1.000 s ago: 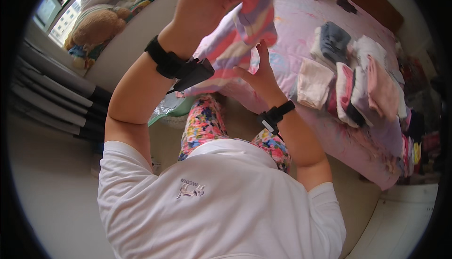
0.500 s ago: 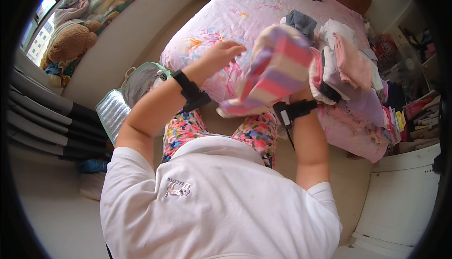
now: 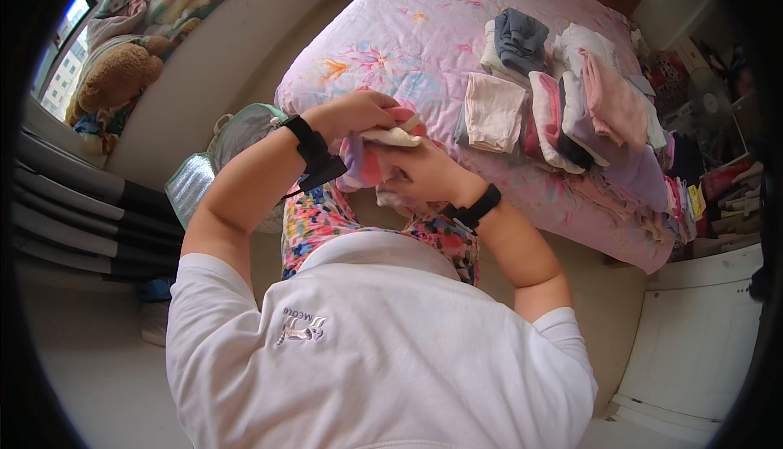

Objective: The person sits on the floor and folds various baby clothes, including a striped cardigan, checkered shorts, and a white shirt, placing each folded item on a bed.

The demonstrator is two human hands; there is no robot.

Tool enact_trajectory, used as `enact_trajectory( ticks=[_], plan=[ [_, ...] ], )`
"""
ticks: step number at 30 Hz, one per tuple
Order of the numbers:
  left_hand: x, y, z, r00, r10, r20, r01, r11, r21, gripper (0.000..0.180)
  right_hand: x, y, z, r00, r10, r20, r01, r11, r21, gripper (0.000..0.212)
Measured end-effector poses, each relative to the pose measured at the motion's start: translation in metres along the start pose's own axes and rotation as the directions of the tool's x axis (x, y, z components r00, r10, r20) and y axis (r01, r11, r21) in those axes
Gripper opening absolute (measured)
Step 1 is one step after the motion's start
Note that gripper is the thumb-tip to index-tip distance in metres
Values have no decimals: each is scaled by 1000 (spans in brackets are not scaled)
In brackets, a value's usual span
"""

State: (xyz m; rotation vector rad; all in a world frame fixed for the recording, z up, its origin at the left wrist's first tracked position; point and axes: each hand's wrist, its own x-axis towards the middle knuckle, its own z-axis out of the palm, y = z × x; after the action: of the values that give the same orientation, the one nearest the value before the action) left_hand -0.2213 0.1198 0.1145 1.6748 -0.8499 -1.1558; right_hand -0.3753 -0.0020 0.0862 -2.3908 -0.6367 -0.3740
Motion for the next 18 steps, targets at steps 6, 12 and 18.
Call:
enact_trajectory(
  ticks=[6,12,18],
  plan=[
    [2,5,-5,943,220,-251,-82,882,464,20,-14,12,-7,957,106,269,-226,855,466,30],
    [-16,37,-19,905,415,-97,-327,821,468,16,-14,62,-15,853,364,-374,-314,930,190,40],
    [-24,63,-18,848,427,-313,-269,857,440,17,-5,68,22,889,366,-276,-332,929,163,40]
  ],
)
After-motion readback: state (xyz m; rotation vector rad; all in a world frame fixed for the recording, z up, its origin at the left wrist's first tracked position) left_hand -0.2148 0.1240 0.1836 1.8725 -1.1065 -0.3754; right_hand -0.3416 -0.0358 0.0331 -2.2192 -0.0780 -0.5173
